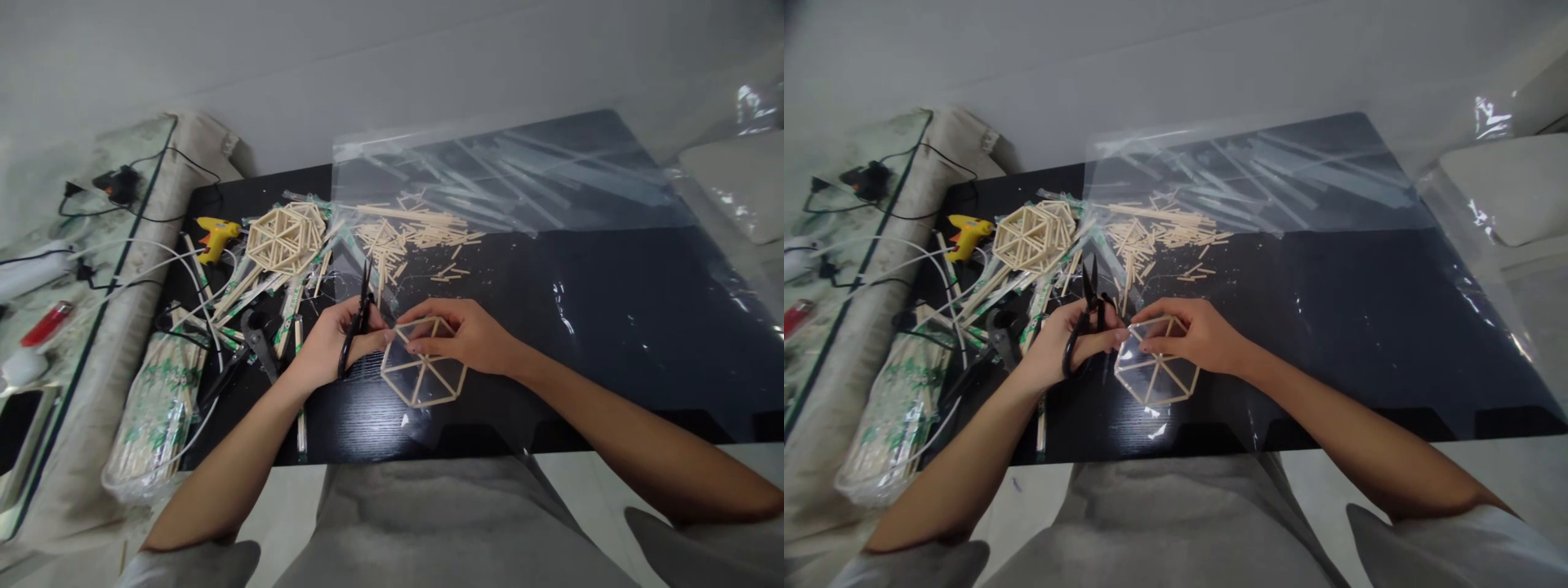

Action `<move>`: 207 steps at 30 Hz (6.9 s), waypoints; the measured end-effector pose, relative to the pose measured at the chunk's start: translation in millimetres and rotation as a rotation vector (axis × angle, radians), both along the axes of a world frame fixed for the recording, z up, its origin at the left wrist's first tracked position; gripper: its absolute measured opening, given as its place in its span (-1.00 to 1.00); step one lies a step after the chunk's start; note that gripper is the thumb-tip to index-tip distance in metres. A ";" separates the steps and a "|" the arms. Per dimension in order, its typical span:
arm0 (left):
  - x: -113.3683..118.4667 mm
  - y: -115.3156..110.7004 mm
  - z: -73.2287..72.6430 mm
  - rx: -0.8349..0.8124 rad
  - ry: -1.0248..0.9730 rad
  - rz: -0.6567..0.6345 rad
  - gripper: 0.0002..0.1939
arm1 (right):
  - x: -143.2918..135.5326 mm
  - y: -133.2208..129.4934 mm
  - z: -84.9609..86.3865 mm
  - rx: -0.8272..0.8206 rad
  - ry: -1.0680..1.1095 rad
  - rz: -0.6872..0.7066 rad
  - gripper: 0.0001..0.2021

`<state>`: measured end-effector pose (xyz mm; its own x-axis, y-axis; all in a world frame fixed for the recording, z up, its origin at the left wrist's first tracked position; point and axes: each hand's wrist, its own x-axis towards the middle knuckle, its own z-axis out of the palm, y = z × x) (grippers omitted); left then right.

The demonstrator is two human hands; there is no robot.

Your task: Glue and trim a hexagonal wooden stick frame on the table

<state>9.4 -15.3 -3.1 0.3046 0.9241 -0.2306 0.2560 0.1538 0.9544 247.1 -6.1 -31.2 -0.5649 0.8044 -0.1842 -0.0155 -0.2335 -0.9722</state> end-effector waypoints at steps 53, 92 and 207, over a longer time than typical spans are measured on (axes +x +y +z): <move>-1.6 4.7 3.9 0.066 -0.155 0.326 -0.75 | 6.9 10.5 11.1 -0.010 0.151 -0.331 -0.59; -0.7 4.1 -0.2 0.053 -0.180 0.306 -0.71 | 4.6 9.5 8.5 -0.128 0.140 -0.157 -0.60; -16.9 10.0 3.7 0.383 0.975 -0.142 -0.85 | 4.0 9.9 -2.7 0.062 -0.017 -0.383 -0.68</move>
<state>-7.5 -5.3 0.6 0.2554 0.9575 -0.1344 0.9301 -0.2054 0.3045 251.1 3.8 -34.0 -0.2185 0.9665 -0.1350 -0.0738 -0.1543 -0.9853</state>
